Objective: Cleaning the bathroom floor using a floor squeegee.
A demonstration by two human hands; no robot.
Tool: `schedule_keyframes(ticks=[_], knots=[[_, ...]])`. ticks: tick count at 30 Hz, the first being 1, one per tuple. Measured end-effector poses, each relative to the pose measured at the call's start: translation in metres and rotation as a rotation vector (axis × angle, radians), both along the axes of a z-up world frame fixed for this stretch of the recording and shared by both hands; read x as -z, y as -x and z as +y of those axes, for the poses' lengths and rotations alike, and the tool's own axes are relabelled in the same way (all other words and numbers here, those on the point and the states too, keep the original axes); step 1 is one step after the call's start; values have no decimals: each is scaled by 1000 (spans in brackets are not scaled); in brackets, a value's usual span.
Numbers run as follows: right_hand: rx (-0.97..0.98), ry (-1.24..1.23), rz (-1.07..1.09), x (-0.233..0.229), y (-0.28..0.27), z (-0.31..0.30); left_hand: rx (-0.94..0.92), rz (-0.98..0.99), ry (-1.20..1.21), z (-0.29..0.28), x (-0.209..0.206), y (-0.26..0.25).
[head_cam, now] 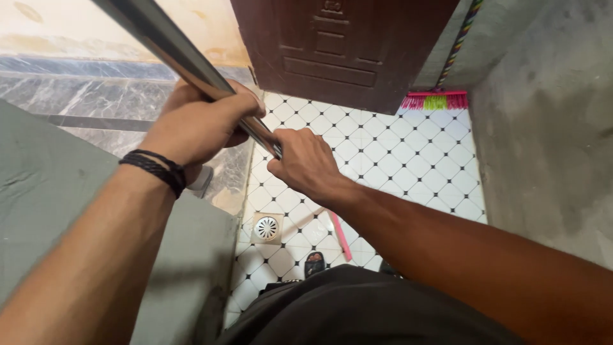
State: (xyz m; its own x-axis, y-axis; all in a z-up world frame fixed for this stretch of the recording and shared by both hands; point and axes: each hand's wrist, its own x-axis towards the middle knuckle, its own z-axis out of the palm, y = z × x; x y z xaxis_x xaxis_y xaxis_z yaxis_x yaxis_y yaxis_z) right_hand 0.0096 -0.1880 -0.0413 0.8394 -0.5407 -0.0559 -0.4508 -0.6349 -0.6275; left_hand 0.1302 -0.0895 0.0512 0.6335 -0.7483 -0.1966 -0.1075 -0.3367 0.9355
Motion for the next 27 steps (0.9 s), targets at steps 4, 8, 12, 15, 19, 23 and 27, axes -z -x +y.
schedule_keyframes(ticks=[4, 8, 12, 15, 19, 23, 27], knots=[[-11, 28, -63, -1, 23, -19, -65, 54, 55, -12, 10, 27], [28, 9, 117, -1, 61, -40, -67, 143, 151, -33, 41, 68], [4, 47, 186, 9, 103, -60, -76, 226, 282, -54, 82, 117], [-6, 59, 332, 15, 133, -71, -124, 245, 307, -60, 79, 160], [-15, 38, 369, 24, 165, -79, -163, 272, 281, -67, 89, 200], [-33, 7, 427, 33, 187, -84, -154, 285, 236, -64, 90, 224], [-76, -5, 353, 34, 192, -83, -133, 271, 205, -55, 86, 226]])
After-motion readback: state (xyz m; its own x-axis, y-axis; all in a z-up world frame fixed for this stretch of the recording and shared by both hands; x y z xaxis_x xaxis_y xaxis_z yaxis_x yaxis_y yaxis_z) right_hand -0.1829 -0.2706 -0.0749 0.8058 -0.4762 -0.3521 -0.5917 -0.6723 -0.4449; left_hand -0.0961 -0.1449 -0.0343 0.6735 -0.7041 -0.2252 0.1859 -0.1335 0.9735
